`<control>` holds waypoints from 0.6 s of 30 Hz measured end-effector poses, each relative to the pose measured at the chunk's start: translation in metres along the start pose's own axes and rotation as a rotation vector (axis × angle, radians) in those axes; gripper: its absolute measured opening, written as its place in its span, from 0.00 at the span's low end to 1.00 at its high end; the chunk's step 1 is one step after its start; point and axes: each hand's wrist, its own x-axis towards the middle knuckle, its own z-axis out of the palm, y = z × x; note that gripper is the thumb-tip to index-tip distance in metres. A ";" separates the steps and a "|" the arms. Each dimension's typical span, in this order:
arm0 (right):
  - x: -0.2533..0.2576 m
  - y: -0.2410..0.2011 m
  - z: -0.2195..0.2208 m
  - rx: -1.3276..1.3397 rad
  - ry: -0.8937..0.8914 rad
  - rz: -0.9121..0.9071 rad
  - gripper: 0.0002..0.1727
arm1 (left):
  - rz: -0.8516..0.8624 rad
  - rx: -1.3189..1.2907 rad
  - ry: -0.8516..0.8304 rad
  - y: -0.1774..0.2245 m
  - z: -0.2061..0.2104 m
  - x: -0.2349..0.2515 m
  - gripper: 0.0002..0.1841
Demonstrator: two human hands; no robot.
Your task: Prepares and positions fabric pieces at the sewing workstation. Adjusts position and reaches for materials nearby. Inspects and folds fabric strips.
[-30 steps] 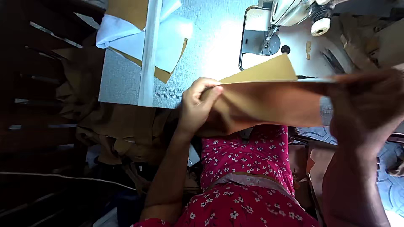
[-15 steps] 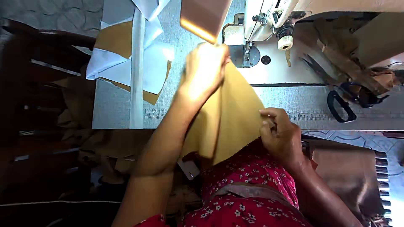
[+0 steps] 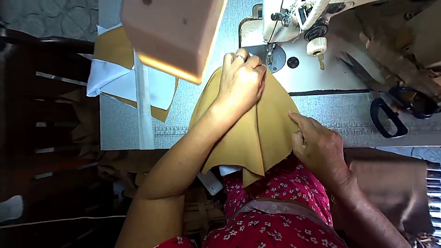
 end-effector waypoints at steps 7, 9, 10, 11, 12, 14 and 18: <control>0.002 -0.006 -0.003 -0.038 -0.030 0.001 0.24 | -0.172 -0.201 -0.216 0.002 0.000 -0.014 0.40; 0.006 -0.008 -0.003 -0.044 -0.034 0.008 0.24 | -0.147 -0.219 -0.200 -0.003 0.003 -0.011 0.40; 0.008 -0.009 -0.002 -0.046 -0.032 0.012 0.24 | -0.142 -0.231 -0.190 -0.005 0.004 -0.009 0.41; 0.009 -0.011 -0.002 -0.047 -0.026 0.015 0.24 | -0.141 -0.245 -0.177 -0.007 0.004 -0.007 0.42; 0.010 -0.012 -0.001 -0.051 -0.021 0.019 0.24 | -0.140 -0.260 -0.165 -0.009 0.004 -0.005 0.44; 0.012 -0.015 0.000 -0.064 -0.017 0.022 0.24 | -0.133 -0.282 -0.152 -0.014 0.006 -0.002 0.47; 0.012 -0.021 0.003 -0.083 -0.011 0.028 0.24 | -0.088 -0.318 -0.143 -0.019 0.006 0.004 0.50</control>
